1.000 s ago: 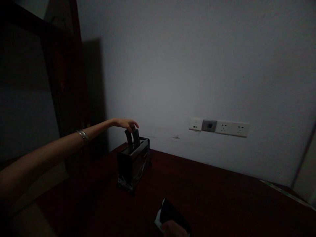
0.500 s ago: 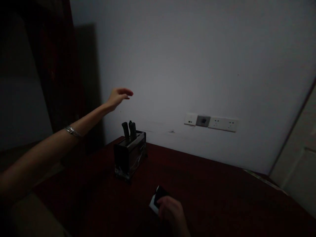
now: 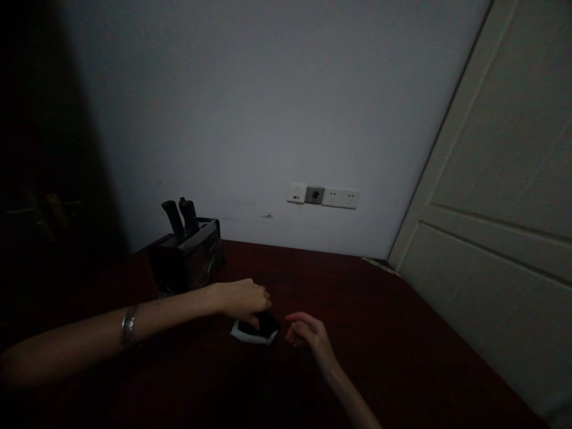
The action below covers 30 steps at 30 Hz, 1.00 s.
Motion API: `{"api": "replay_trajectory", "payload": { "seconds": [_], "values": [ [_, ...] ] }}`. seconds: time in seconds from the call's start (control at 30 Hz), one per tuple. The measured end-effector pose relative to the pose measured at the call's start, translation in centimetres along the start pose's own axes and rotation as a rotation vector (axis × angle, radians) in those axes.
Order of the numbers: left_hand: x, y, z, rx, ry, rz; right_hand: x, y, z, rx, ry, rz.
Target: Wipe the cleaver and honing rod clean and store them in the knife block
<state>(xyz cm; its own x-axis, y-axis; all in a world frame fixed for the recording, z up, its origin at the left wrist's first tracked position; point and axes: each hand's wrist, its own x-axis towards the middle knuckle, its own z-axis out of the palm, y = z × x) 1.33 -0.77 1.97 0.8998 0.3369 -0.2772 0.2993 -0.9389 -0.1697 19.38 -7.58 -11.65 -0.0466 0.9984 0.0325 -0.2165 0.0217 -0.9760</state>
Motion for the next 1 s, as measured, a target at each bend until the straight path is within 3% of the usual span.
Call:
{"api": "replay_trajectory", "payload": {
  "seconds": [0.1,0.2,0.37,0.53,0.77,0.87,1.0],
  "values": [
    [2.2,-1.1,4.3,0.027,-0.107,-0.049,-2.2,0.6,-1.5,-0.009,0.008,0.036],
    [3.2,-1.6,5.9,0.024,-0.160,-0.033,-4.1,1.2,-2.8,-0.005,0.024,0.074],
    [3.9,-1.2,5.7,0.090,-0.202,0.003,-6.7,1.9,-4.7,-0.016,0.055,0.132],
    [5.2,-0.8,3.4,0.054,-0.192,0.006,-7.7,1.3,-6.4,-0.061,0.042,0.126],
    [10.9,1.0,-0.4,-0.392,0.132,0.082,-6.8,-2.1,-8.0,-0.081,0.073,0.096],
    [14.7,2.9,-0.2,-0.638,0.326,0.161,-5.7,-3.7,-8.8,-0.053,0.111,0.102],
    [19.3,5.6,1.4,-0.989,0.579,0.170,-4.3,-5.2,-11.1,-0.062,0.257,0.017]
  ]
}}
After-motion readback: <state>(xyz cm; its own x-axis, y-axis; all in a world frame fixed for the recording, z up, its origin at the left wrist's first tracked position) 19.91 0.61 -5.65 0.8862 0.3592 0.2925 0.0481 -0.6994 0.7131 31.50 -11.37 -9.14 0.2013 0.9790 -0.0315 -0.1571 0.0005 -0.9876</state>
